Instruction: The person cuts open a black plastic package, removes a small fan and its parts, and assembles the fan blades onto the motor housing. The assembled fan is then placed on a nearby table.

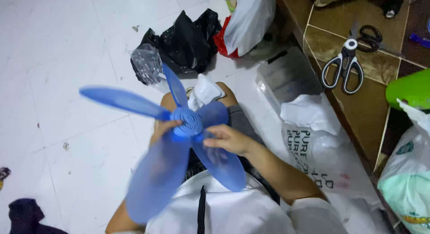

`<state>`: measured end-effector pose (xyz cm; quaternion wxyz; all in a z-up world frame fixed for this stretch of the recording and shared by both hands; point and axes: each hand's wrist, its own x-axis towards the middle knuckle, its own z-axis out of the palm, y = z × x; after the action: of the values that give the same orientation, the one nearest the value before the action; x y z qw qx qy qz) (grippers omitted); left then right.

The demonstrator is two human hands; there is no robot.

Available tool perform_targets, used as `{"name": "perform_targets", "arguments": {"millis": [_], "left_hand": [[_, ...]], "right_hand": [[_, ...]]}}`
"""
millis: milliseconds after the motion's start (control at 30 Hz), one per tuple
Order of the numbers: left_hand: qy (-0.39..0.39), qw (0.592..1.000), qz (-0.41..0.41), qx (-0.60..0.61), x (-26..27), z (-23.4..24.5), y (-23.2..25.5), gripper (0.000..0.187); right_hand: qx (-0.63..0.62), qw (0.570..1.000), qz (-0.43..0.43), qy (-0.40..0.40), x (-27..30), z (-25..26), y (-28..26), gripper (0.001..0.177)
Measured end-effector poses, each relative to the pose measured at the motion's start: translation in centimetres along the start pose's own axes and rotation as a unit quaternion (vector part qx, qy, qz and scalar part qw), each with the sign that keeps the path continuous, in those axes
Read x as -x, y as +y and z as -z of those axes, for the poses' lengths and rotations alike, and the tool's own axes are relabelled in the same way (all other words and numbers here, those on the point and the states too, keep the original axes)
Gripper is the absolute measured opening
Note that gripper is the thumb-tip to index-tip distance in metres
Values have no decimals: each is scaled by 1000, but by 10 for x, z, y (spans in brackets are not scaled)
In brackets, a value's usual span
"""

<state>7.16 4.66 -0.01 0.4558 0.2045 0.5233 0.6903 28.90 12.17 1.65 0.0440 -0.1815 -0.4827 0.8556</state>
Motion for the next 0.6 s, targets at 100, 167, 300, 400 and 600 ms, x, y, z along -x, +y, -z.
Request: {"name": "perform_targets", "arguments": {"millis": [100, 167, 300, 400, 600], "left_hand": [[23, 978, 143, 147, 32, 7, -1, 79], [-53, 996, 51, 40, 44, 25, 7, 85], [-218, 896, -241, -301, 27, 58, 6, 120], [-133, 953, -174, -209, -10, 60, -39, 124], [-55, 921, -138, -360, -89, 31, -87, 70]], "right_hand": [[-39, 999, -21, 6, 21, -5, 12, 21], [-69, 997, -11, 22, 25, -5, 10, 21], [-156, 980, 61, 105, 14, -1, -22, 25], [-231, 957, 115, 132, -4, -1, -49, 32], [-298, 935, 134, 140, -42, -14, -93, 34]]}}
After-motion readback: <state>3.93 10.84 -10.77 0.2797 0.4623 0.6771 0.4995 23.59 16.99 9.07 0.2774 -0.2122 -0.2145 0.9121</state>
